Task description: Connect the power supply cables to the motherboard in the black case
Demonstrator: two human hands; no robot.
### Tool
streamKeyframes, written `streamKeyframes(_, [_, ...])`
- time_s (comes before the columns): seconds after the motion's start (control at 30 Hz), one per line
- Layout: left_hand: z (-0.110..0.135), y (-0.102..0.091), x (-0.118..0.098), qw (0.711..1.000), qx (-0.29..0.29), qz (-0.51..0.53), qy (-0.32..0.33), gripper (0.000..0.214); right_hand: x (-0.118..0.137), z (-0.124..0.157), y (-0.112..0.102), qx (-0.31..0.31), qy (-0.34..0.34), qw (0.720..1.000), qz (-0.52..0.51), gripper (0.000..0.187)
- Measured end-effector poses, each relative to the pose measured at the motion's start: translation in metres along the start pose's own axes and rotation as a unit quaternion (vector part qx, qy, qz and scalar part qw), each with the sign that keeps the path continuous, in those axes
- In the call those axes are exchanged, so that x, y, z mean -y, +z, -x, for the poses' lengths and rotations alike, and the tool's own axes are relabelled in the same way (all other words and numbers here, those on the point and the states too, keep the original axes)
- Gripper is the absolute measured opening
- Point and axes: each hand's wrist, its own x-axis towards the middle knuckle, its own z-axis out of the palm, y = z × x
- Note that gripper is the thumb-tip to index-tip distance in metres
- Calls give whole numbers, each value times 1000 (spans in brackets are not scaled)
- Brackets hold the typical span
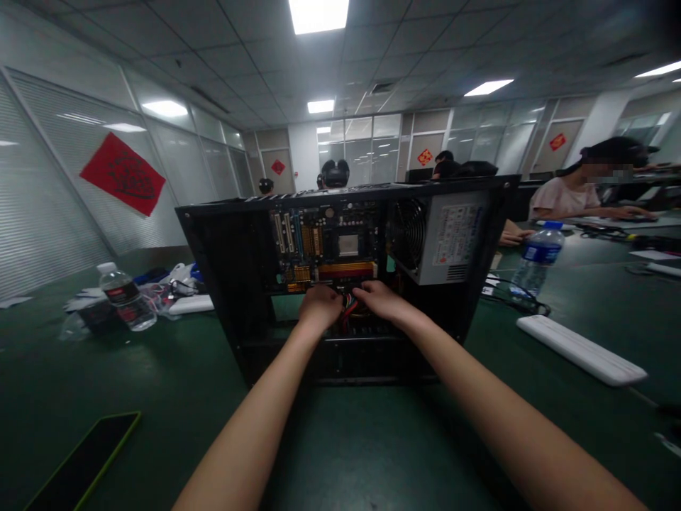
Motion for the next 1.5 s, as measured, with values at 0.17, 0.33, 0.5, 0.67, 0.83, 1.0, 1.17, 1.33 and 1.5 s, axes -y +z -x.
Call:
streamKeyframes(0.17, [1,0,1,1000,3,6,7,30,11,-2,8,-3,109,982,-151,27])
streamKeyframes(0.33, [3,-2,0,1000,5,-1,15,32,25,4,17,32,180,958,-222,26])
streamKeyframes(0.5, [5,-3,-1,1000,-3,-8,14,35,28,13,18,69,216,926,-303,26])
streamKeyframes(0.67, [6,-2,-1,1000,-13,-14,5,35,27,15,17,72,234,915,-321,26])
streamKeyframes(0.83, [6,-2,-1,1000,-9,-16,16,34,29,16,18,71,248,912,-319,29])
streamKeyframes(1.0, [5,-3,-2,999,-11,-17,27,35,27,11,18,62,247,911,-324,27])
streamKeyframes(1.17, [7,-4,-4,1000,-15,-23,16,35,26,10,18,61,240,914,-323,24])
streamKeyframes(1.33, [7,-5,-5,999,-17,-23,14,34,26,10,18,56,238,919,-311,23])
streamKeyframes(1.5, [9,-5,-6,999,-20,-25,8,34,24,9,19,56,230,924,-301,23])
